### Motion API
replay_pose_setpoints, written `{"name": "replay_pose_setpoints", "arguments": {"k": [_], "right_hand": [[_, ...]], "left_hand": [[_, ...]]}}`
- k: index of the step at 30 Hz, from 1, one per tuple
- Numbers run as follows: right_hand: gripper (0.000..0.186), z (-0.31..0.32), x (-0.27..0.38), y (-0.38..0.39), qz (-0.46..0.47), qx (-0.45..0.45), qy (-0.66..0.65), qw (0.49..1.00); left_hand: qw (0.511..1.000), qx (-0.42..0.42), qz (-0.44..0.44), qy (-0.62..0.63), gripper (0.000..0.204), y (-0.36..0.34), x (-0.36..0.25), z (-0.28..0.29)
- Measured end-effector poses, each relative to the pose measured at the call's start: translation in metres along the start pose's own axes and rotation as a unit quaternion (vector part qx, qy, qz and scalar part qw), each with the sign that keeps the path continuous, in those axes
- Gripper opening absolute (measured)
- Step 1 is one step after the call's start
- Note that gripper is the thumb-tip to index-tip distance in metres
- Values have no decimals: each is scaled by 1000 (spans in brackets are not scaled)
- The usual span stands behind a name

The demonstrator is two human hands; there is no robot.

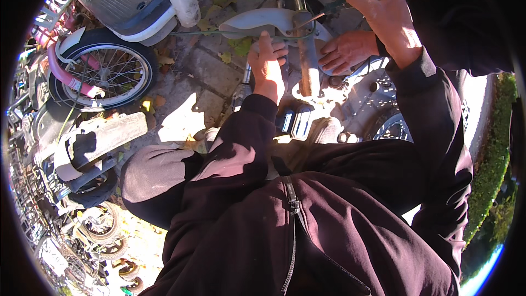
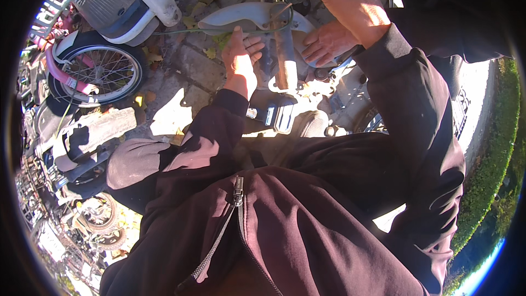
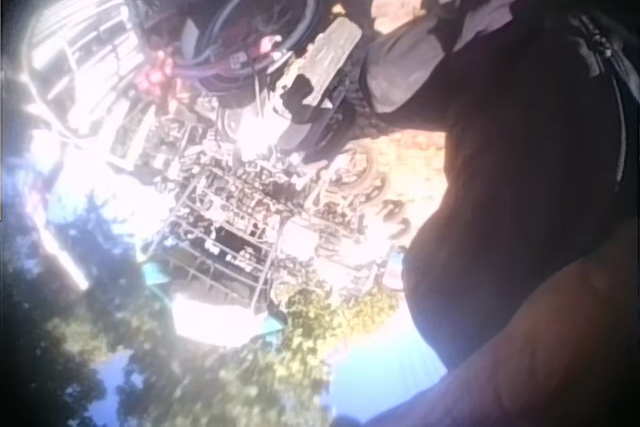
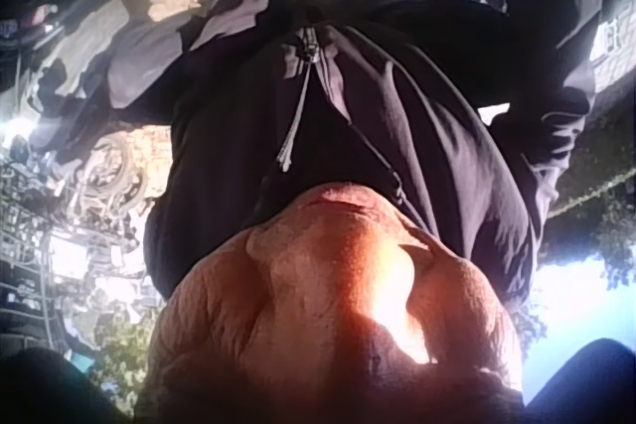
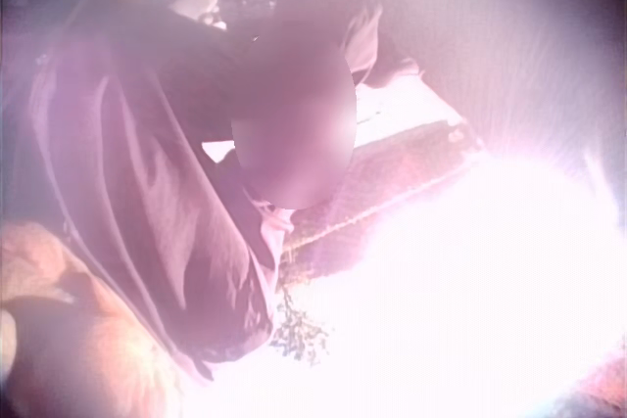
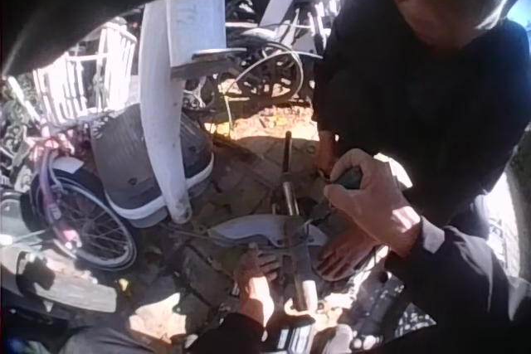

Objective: The person uses a screwdriver to loosen and remove a bolt from the bicycle's front fork area. They then detach a small metal bracket and set it aside.

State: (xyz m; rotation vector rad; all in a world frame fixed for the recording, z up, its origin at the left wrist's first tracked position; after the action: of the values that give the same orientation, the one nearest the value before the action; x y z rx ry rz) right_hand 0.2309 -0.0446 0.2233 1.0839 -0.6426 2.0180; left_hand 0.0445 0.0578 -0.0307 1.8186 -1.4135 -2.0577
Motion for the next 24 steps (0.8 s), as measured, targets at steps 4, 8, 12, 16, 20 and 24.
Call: {"name": "replay_pose_setpoints", "arguments": {"k": [4,8,12,16,20,24], "right_hand": [[20,1,-27,-5,-27,-3,-59,998],[17,0,-33,-5,-22,6,-111,994],[23,14,0,-1,81,-58,62,993],[23,10,17,0,110,-63,82,989],[23,7,22,0,114,-63,59,990],[26,8,18,2,56,-76,69,993]], "left_hand": [[999,-14,-40,-7,52,2,-10,3],[999,-18,-37,14,45,6,-12,7],[994,-34,-106,-5,40,15,-31,15],[975,-80,-191,-81,37,24,-56,19],[952,-87,-277,-94,30,31,-83,14],[962,-61,-260,-62,27,23,-103,17]]}}
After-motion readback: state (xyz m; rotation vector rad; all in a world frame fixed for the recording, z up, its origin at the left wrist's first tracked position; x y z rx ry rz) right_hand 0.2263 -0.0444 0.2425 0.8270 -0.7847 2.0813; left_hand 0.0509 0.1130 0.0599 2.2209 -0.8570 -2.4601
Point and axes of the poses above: each hand's wrist, its own y-axis away from the middle knuckle, its own z-axis out of the back of the hand, x = y × z, the point moved 10 cm from there along -y, towards the middle knuckle, and after that the axes turned 14 degrees about -y, right-handed, at the moved point
